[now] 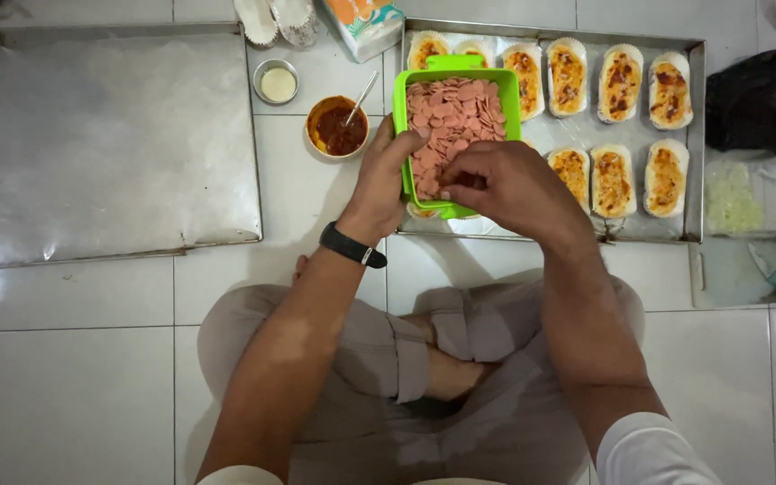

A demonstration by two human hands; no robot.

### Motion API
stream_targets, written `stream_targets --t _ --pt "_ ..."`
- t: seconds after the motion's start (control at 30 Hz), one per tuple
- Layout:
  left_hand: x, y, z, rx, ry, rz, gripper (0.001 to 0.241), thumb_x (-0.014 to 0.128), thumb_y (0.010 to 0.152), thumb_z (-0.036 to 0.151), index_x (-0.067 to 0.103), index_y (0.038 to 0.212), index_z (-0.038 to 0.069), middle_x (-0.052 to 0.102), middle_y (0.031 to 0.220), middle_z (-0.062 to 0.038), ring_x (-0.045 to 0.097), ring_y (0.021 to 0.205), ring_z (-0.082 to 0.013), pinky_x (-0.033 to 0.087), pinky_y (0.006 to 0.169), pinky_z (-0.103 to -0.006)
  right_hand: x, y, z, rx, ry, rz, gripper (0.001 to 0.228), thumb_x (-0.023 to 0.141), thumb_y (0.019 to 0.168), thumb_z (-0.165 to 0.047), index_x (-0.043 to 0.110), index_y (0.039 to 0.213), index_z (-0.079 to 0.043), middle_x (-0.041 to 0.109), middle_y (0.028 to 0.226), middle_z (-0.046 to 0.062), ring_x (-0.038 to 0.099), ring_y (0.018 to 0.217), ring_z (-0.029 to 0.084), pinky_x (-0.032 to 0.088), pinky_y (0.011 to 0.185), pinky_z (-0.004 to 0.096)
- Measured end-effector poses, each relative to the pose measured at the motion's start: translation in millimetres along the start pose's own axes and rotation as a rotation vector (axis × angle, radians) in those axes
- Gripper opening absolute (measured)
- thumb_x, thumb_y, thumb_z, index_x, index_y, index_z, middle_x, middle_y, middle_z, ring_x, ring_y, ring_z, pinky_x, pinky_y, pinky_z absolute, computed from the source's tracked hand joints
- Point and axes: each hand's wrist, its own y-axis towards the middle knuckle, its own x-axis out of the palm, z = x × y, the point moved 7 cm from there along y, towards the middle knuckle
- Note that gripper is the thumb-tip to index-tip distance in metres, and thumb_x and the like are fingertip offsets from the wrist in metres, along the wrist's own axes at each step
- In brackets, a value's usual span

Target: The person places sliced sausage toppings onto bread rolls in a tray.

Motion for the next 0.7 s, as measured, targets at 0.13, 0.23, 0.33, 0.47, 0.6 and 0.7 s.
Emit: stream_targets --t 0.13,0.23,0.33,0.47,0.6,0.7 --pt "-1 1 4 0.01 -0.007 0.012 0.043 0.059 0.099 0.011 0.049 0.139 0.0 0.063 0.126 -0.013 0.065 0.113 -0.0218 0.056 0.096 -0.0365 6 0 12 0.068 0.106 -0.015 0.015 0.077 0.091 -0.015 0.073 0.099 -0.004 0.074 0.089 0.009 0.07 0.078 0.02 0.055 0.069 0.035" --pt "-1 2 10 0.039 -0.048 0.02 0.04 0.058 0.098 0.011 0.05 0.136 0.0 0.064 0.124 -0.014 0.066 0.111 -0.0238 0.057 0.095 -0.0385 11 1 33 0.154 0.412 0.014 0.012 0.074 0.096 -0.012 0.07 0.103 -0.003 0.076 0.095 0.007 0.072 0.085 0.014 0.058 0.074 0.029" --pt "-15 8 11 0.065 -0.093 0.05 0.037 0.057 0.097 0.01 0.049 0.132 0.001 0.063 0.121 -0.013 0.066 0.109 -0.0252 0.058 0.094 -0.0413 4 0 46 0.21 0.64 0.114 0.009 0.072 0.099 -0.009 0.069 0.105 -0.002 0.076 0.098 0.007 0.071 0.086 0.011 0.059 0.075 0.025" --pt "-45 19 20 0.166 -0.194 0.093 0.03 0.056 0.102 0.011 0.05 0.13 0.0 0.062 0.123 -0.013 0.066 0.115 -0.0267 0.057 0.101 -0.0445 -13 -11 63 0.235 0.854 0.28 0.007 0.071 0.099 -0.005 0.069 0.106 -0.002 0.076 0.098 0.008 0.072 0.084 0.012 0.059 0.07 0.026" --pt "-42 11 62 0.28 -0.219 0.101 0.039 0.055 0.097 0.018 0.051 0.134 0.006 0.062 0.131 -0.011 0.065 0.12 -0.0276 0.056 0.104 -0.0452 -7 -20 89 0.272 1.025 0.332 0.007 0.07 0.1 -0.003 0.069 0.107 -0.003 0.075 0.098 0.008 0.072 0.084 0.013 0.058 0.07 0.027" --pt "-69 12 66 0.315 -0.253 0.184 0.041 0.058 0.099 0.023 0.048 0.133 0.004 0.061 0.133 -0.013 0.064 0.122 -0.0312 0.056 0.104 -0.0485 24 -17 113 0.395 0.958 0.256 0.007 0.071 0.099 -0.005 0.068 0.105 -0.004 0.074 0.096 0.007 0.072 0.084 0.013 0.058 0.07 0.029"
